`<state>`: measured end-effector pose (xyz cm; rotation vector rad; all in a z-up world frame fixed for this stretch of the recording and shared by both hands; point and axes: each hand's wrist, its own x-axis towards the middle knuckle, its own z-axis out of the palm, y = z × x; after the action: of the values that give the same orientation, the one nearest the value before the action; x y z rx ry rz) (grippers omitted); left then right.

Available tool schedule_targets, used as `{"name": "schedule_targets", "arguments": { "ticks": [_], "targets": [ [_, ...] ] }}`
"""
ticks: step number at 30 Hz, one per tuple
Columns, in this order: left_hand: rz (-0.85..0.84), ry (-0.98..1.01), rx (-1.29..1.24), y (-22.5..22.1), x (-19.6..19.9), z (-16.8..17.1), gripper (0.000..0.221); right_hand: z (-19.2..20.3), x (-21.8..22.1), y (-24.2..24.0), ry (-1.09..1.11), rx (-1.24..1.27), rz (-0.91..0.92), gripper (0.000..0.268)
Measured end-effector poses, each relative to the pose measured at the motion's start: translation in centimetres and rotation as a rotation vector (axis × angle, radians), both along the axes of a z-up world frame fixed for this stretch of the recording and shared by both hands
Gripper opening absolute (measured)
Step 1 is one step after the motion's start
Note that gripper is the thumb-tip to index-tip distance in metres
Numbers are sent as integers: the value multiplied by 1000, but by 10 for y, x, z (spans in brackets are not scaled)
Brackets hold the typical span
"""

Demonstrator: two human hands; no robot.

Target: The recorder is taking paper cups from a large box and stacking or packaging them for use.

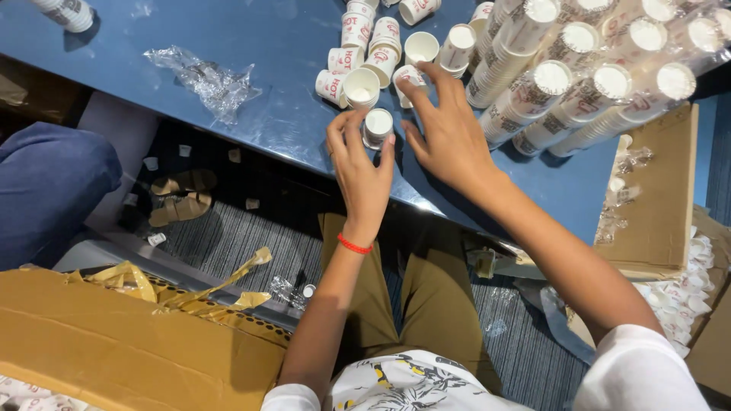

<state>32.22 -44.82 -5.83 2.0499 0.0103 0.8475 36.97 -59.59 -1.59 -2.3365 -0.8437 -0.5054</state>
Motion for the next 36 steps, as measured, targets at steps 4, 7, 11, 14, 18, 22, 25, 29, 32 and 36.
{"name": "schedule_targets", "arguments": {
  "ticks": [4, 7, 11, 14, 18, 22, 25, 29, 32, 36],
  "targets": [
    [-24, 68, 73, -2, 2, -11, 45, -25, 25, 11, -57, -111, -61, 37],
    [-56, 71, 139, -1, 3, -11, 41, -38, 20, 7, 15, -102, -123, 25],
    [-96, 73, 177, -3, -7, -9, 42, -32, 19, -4, 273, 85, -179, 14],
    [-106, 52, 218, -1, -12, -10, 52, -34, 20, -5, 343, 345, -12, 39],
    [-191, -59, -4, 11, -7, -13, 57, -37, 17, -3, 528, 772, 298, 43],
    [-90, -57, -149, 29, 7, -2, 57, -37, 4, 7, 389, 836, 353, 36],
    [-1, -57, 88, 36, 32, -1, 60, -36, -2, 16, 358, 693, 393, 40],
    [54, -8, 177, 30, 40, -6, 52, -47, 1, 17, 258, 290, 178, 43],
    [85, 29, 133, 32, 40, -11, 36, -58, 5, 15, 277, 330, 301, 41],
    [75, -37, -92, 36, 37, -19, 30, -70, 9, 9, 243, 280, 308, 45]
  ]
}}
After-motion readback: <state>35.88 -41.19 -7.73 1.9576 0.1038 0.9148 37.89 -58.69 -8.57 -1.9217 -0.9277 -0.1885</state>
